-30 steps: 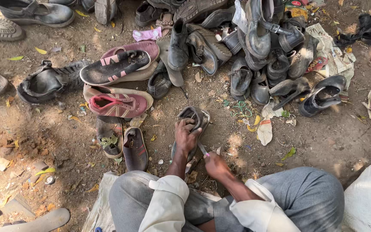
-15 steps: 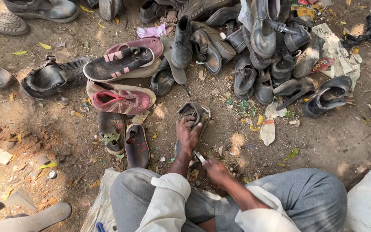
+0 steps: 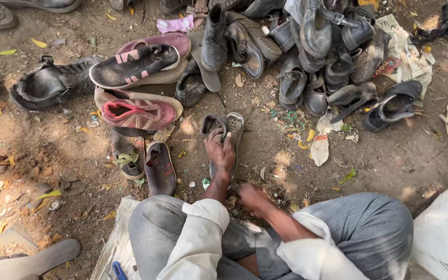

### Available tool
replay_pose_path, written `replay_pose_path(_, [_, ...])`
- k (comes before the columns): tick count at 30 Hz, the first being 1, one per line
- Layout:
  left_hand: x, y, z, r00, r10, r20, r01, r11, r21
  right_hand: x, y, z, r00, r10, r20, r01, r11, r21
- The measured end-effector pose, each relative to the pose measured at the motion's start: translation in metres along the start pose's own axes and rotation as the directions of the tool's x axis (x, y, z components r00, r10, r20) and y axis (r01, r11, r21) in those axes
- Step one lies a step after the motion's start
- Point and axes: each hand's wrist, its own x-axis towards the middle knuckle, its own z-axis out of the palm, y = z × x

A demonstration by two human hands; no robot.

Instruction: The person uses a knife to scrape and cut the soles of various shoes, handling them one at a time and placing them back onto a pile on the ground.

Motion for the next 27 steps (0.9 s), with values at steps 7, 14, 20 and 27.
replay_pose_path(7, [0.014, -0.008, 0.019, 0.978, -0.160, -0.135, 0.167, 0.985, 0.046, -0.036, 0.061, 0.070, 0.986, -0.039, 0.161, 0.029, 0.998, 0.060])
replay_pose_path(14, [0.018, 0.004, 0.015, 0.990, -0.129, -0.063, 0.139, 0.970, 0.202, 0.009, 0.076, 0.038, 0.874, -0.456, 0.166, 0.459, 0.669, -0.584])
replay_pose_path(20, [0.004, 0.073, -0.049, 0.984, -0.114, 0.140, 0.082, 0.973, 0.215, 0.001, 0.057, -0.084, 0.554, -0.728, 0.404, 0.627, 0.045, -0.778])
replay_pose_path(27, [-0.031, 0.113, -0.077, 0.321, -0.095, 0.942, -0.910, 0.245, 0.335, -0.041, 0.004, -0.116, 0.848, -0.421, -0.322, 0.108, 0.732, -0.673])
